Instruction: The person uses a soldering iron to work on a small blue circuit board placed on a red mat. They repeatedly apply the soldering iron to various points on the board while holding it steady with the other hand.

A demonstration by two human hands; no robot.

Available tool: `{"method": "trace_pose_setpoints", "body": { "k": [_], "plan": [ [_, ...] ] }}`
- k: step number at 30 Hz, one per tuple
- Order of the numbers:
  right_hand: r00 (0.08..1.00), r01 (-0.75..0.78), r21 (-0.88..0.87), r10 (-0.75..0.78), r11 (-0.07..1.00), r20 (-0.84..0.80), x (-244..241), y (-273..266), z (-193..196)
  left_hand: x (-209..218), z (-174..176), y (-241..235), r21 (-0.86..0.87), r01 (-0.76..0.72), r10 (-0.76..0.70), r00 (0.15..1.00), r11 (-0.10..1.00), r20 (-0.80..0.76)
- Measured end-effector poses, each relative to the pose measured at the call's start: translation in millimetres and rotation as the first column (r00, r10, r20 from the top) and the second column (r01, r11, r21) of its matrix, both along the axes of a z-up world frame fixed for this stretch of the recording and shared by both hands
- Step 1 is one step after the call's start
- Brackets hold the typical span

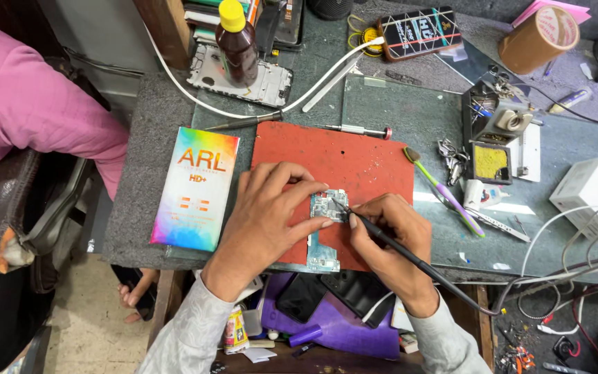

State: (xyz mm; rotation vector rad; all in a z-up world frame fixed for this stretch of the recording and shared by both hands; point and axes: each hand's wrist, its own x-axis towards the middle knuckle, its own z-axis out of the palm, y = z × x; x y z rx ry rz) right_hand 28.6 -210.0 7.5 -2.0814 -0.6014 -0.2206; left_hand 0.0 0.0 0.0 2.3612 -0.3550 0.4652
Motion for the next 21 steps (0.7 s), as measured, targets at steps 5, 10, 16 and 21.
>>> {"method": "trace_pose_setpoints", "body": {
  "k": [5, 10, 16, 21],
  "plan": [
    [1.0, -0.014, -0.035, 0.015, 0.999, 0.023, 0.7, -2.9, -4.3, 0.0, -3.2, 0.5, -0.002, -0.006, 0.006, 0.999, 1.0, -0.047],
    [0.999, -0.018, -0.052, 0.019, 0.998, 0.026, 1.2, -3.2, -3.2, 0.8, 1.1, -0.7, -0.004, -0.005, 0.005, 0.998, 1.0, -0.062],
    [0.999, -0.041, -0.048, 0.042, 0.998, 0.008, 2.6, -4.7, -2.2, 1.3, 1.5, -0.6, -0.014, -0.006, 0.004, 0.996, 1.0, -0.09],
    [0.999, -0.034, -0.051, 0.034, 0.998, 0.006, 3.0, -3.9, 0.2, 2.3, 3.3, -2.4, -0.014, -0.016, 0.015, 0.996, 1.0, -0.093]
  ]
}}
